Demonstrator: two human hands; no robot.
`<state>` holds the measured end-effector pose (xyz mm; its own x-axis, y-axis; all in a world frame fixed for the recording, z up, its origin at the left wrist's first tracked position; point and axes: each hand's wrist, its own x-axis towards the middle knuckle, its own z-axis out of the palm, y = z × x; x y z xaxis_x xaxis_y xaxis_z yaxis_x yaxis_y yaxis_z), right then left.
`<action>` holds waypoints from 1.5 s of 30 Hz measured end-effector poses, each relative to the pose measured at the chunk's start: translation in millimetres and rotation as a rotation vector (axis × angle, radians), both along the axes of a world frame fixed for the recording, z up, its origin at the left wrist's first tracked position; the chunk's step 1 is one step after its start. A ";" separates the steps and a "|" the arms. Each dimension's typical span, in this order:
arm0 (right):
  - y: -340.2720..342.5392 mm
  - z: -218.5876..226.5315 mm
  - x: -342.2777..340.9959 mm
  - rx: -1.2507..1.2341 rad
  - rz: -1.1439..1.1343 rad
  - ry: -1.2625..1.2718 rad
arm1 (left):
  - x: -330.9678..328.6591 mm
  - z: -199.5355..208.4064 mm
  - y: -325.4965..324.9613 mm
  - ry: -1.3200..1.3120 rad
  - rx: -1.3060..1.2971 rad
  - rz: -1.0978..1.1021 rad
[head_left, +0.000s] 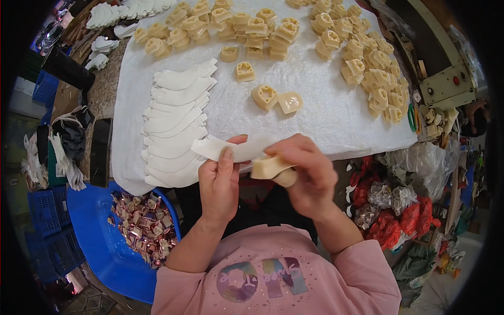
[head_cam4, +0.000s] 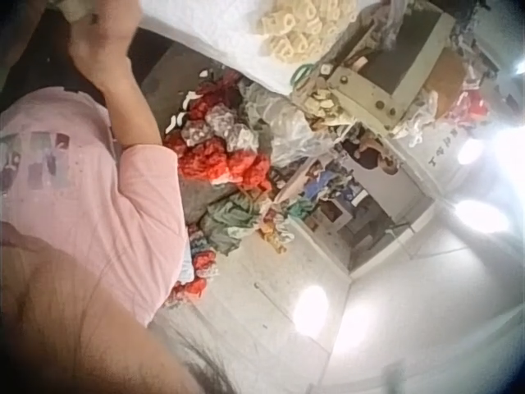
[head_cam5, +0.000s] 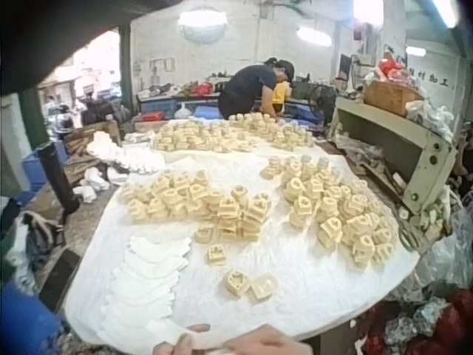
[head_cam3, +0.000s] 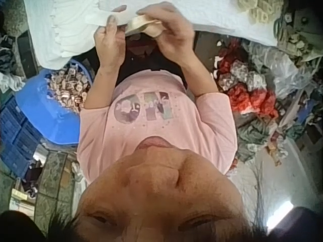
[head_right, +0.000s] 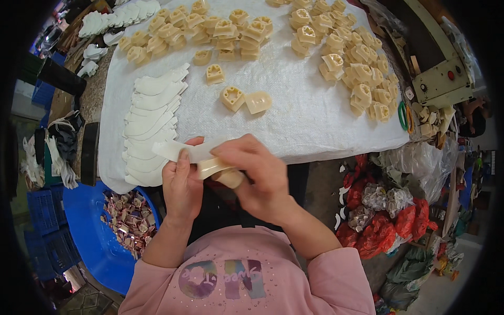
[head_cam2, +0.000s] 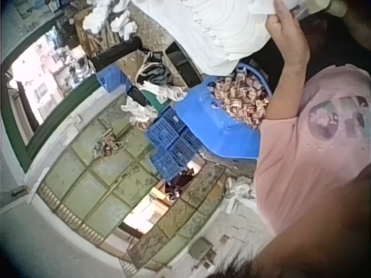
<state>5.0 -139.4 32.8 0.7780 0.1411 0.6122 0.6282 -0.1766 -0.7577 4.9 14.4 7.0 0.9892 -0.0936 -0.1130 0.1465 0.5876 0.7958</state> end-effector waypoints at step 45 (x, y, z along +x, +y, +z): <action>10.3 -4.0 -6.4 -0.737 -0.163 -0.184 | -12.8 4.3 15.5 -0.517 0.899 0.129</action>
<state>-1.3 -129.1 28.7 0.7192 0.4542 0.5258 0.6550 -0.6958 -0.2948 -7.9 29.9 11.3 0.9333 -0.0752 0.3512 -0.3582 -0.2649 0.8953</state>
